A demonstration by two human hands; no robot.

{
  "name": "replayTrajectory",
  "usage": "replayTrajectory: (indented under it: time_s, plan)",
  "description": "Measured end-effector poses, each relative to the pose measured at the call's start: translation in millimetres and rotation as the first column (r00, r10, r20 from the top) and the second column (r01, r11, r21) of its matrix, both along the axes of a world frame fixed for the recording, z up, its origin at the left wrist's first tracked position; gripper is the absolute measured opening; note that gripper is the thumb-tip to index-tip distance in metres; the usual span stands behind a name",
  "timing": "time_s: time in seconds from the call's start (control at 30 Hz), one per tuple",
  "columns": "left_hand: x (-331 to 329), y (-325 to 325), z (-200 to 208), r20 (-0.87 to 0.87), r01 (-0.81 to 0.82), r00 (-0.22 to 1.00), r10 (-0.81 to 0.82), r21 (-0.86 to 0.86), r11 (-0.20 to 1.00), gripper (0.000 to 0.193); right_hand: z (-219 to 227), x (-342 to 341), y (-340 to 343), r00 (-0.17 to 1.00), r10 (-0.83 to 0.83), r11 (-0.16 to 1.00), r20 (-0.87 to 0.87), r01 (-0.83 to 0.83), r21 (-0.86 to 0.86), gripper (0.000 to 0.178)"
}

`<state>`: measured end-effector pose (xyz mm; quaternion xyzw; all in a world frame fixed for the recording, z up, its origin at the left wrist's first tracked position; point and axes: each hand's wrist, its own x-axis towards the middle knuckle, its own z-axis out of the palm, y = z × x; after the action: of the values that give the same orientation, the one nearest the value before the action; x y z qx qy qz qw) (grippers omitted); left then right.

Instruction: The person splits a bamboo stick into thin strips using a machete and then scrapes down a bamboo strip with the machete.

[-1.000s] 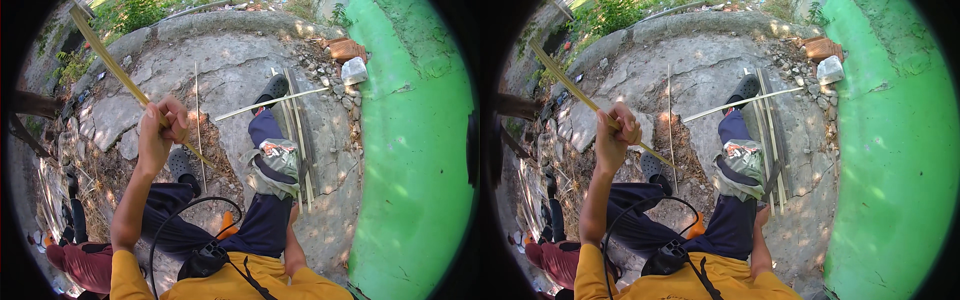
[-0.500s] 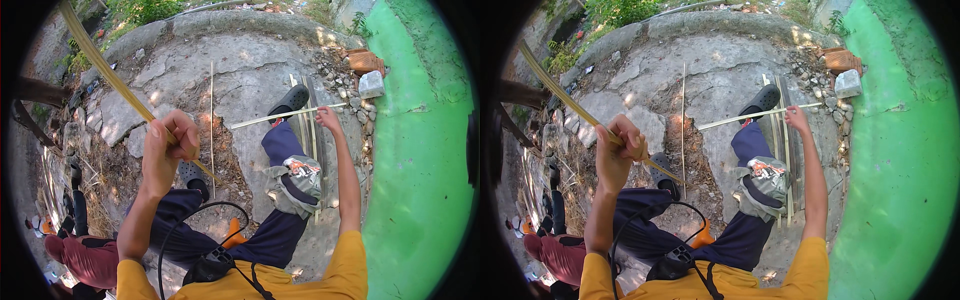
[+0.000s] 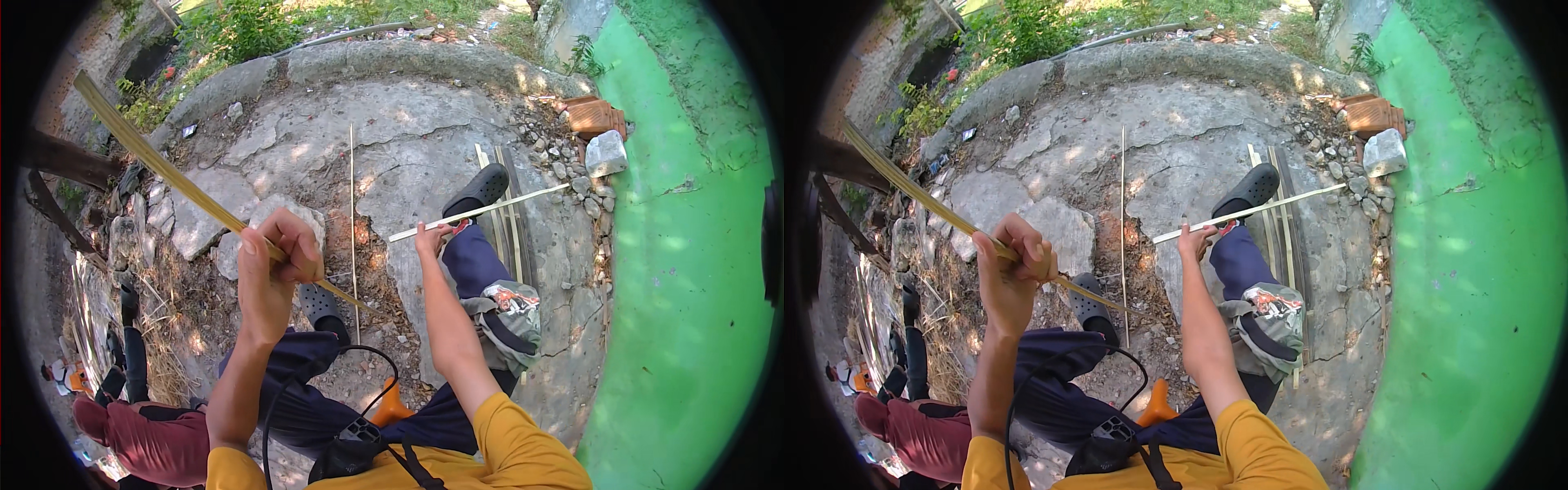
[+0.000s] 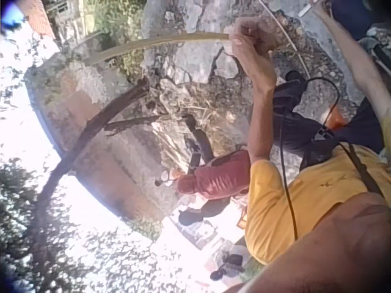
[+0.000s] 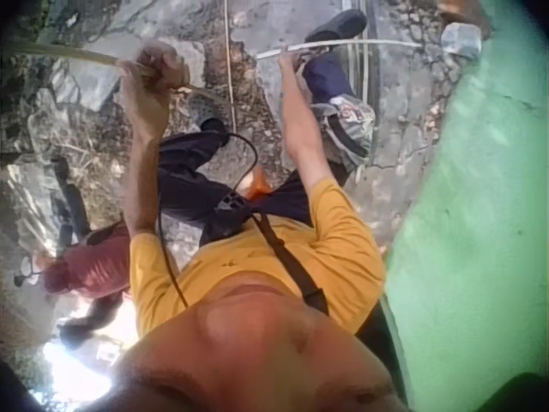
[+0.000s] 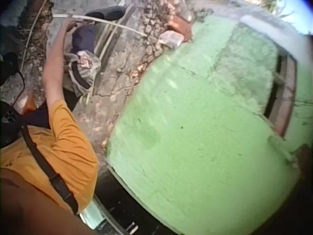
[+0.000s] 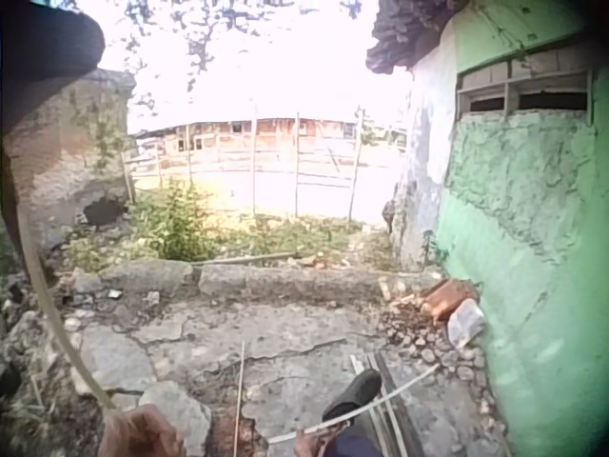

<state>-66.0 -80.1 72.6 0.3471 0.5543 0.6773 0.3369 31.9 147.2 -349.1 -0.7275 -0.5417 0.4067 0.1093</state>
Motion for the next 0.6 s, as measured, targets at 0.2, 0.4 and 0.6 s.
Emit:
replayTrajectory:
  time_s: [0.2,0.4,0.6]
  plan:
    - [3,-6,7,0.029,-0.014,0.999,0.014,0.009,1.0,0.074,-3,-13,23,0.515,-0.53,0.796,-0.673,0.575,-0.187,0.038]
    - [5,-2,8,0.006,0.019,1.0,-0.02,0.056,0.998,0.073,121,-23,65,0.412,-0.335,0.894,-0.847,0.422,-0.149,0.026]
    - [7,8,4,-0.055,0.049,0.998,-0.041,0.141,0.989,0.068,230,77,157,0.672,-0.087,0.993,-0.735,0.122,-0.006,0.018]
